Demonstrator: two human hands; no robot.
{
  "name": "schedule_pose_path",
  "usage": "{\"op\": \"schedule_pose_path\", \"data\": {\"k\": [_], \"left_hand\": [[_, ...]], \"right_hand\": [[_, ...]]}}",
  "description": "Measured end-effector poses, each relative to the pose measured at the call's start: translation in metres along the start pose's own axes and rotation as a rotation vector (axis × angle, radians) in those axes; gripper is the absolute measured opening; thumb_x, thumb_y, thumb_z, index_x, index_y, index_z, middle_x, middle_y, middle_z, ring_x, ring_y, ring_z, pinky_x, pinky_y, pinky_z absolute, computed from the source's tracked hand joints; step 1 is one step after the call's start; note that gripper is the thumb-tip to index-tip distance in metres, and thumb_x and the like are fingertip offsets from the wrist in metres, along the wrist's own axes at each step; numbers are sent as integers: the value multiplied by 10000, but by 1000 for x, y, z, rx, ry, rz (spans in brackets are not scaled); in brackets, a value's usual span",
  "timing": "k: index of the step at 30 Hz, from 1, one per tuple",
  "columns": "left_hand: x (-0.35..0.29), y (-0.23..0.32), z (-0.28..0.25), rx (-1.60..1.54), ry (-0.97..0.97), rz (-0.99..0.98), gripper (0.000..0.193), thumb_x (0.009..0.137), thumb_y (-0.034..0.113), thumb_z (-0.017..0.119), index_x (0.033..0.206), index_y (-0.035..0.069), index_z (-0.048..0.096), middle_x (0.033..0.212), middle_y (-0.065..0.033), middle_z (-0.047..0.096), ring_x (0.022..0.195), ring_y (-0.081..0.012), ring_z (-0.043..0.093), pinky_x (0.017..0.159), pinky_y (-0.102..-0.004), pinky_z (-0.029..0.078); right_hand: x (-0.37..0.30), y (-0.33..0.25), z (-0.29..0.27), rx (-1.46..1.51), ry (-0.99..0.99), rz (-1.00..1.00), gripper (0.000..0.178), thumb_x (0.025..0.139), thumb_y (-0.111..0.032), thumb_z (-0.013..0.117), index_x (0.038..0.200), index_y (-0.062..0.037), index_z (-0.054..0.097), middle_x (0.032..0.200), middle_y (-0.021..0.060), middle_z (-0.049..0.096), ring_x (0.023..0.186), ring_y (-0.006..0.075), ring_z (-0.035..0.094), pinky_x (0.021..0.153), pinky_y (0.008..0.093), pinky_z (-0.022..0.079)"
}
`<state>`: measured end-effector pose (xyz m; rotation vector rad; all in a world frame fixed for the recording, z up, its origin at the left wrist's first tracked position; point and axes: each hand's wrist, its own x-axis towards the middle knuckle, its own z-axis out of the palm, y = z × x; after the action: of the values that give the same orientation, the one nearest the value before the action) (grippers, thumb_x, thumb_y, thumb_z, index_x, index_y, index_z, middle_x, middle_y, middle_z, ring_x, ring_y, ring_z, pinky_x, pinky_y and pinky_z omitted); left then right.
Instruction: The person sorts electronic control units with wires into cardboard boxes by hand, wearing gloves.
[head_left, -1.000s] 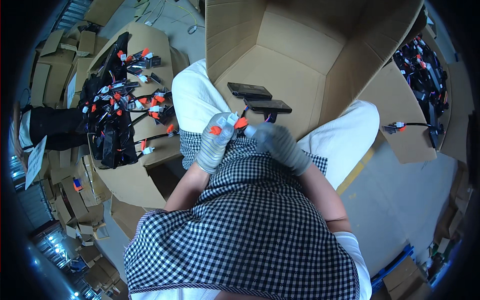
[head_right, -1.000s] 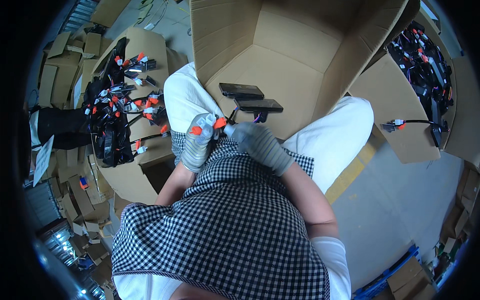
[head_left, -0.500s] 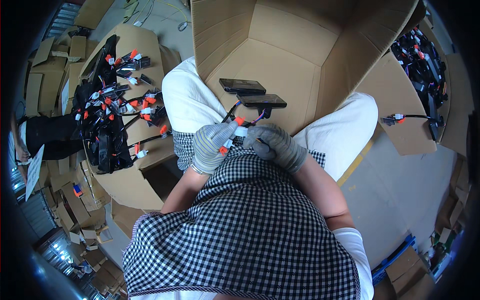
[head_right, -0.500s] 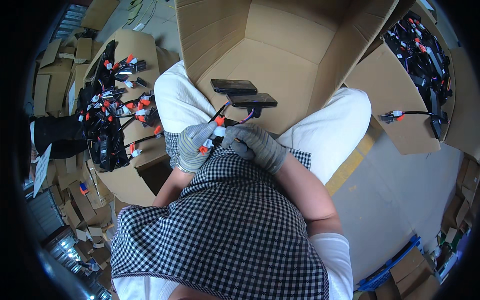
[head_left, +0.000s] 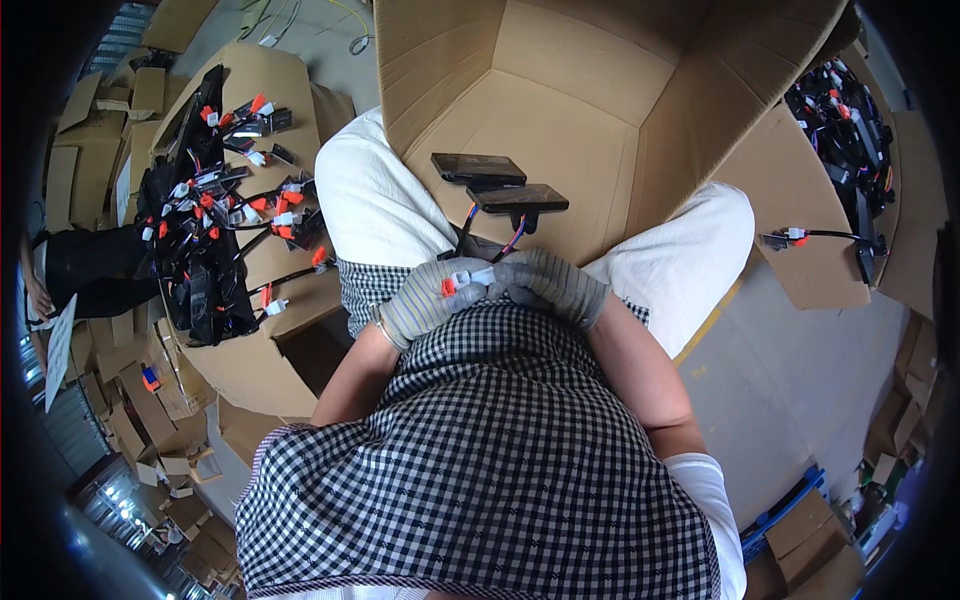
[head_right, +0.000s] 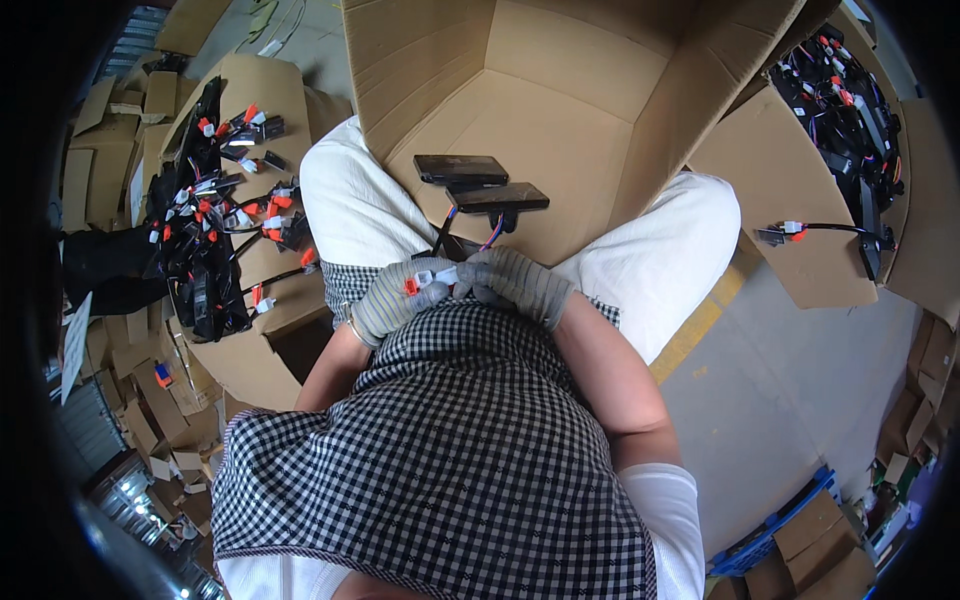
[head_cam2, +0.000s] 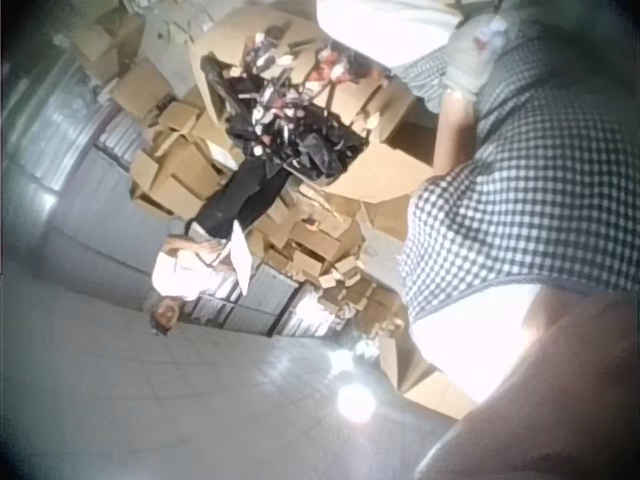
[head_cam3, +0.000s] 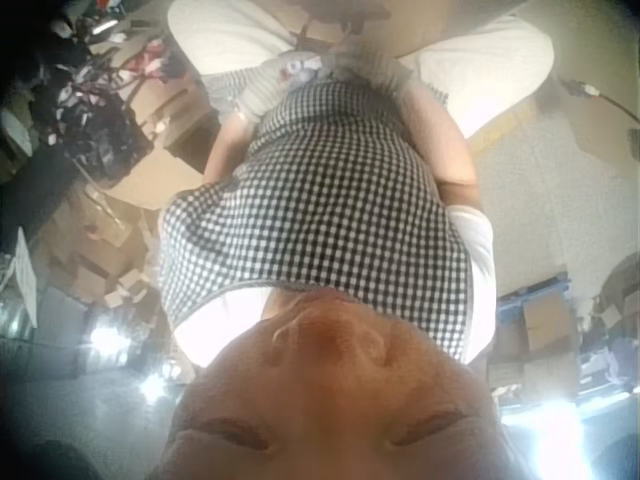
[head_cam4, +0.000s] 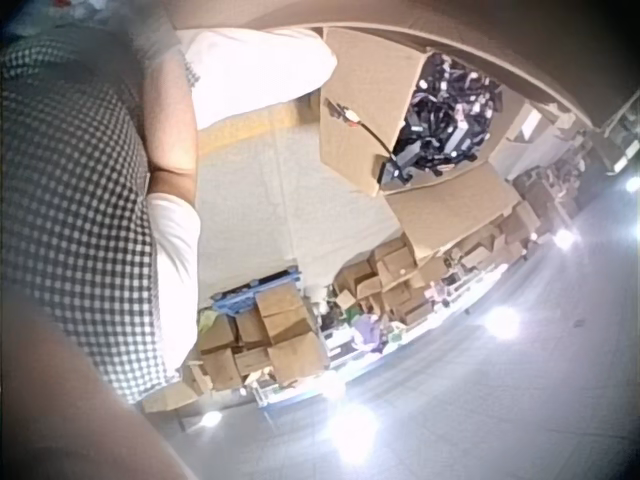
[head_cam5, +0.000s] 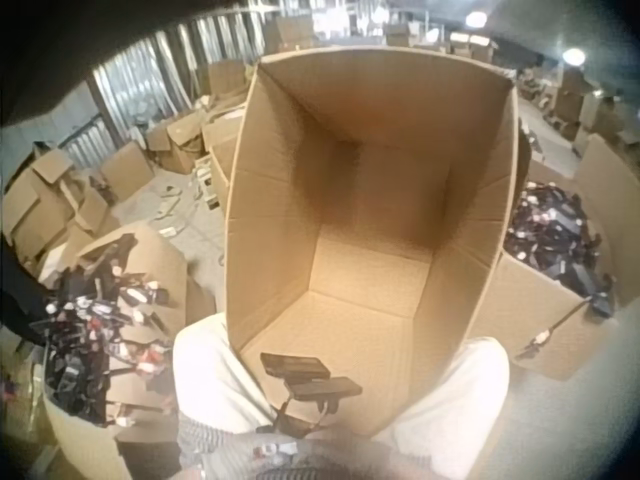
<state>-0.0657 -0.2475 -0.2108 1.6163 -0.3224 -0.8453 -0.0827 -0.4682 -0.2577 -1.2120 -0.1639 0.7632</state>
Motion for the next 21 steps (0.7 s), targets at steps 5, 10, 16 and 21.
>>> {"op": "schedule_pose_path", "data": {"k": [5, 10, 16, 21], "left_hand": [[3, 1, -2, 41, 4, -89, 370, 882, 250, 613, 1143, -9, 571, 982, -40, 608, 923, -120, 541, 845, -255, 428], [6, 8, 2, 89, 71, -88, 358, 889, 244, 603, 1156, 7, 571, 1010, -42, 626, 932, -118, 562, 843, -251, 441], [7, 2, -2, 64, -79, -76, 265, 877, 223, 620, 1026, 5, 600, 947, -42, 642, 855, -120, 576, 768, -254, 456], [10, 4, -6, 279, -145, -102, 281, 869, 258, 613, 1070, 60, 610, 885, -83, 661, 799, -183, 605, 749, -300, 471]], "right_hand": [[2, -13, -2, -200, 32, -144, 235, 887, -220, 514, 888, -13, 623, 739, 57, 542, 657, 118, 477, 631, 291, 439], [-4, -22, 9, -107, 311, -392, 250, 890, -246, 530, 904, -8, 605, 754, 49, 570, 717, 112, 531, 646, 302, 451], [-3, -59, 21, -923, 286, -383, 283, 853, -283, 556, 903, -8, 603, 718, 108, 612, 653, 245, 602, 606, 344, 471], [-3, -89, 24, -1561, 36, -131, 118, 744, -167, 558, 720, -73, 626, 648, 124, 603, 591, 291, 595, 503, 386, 439]]}}
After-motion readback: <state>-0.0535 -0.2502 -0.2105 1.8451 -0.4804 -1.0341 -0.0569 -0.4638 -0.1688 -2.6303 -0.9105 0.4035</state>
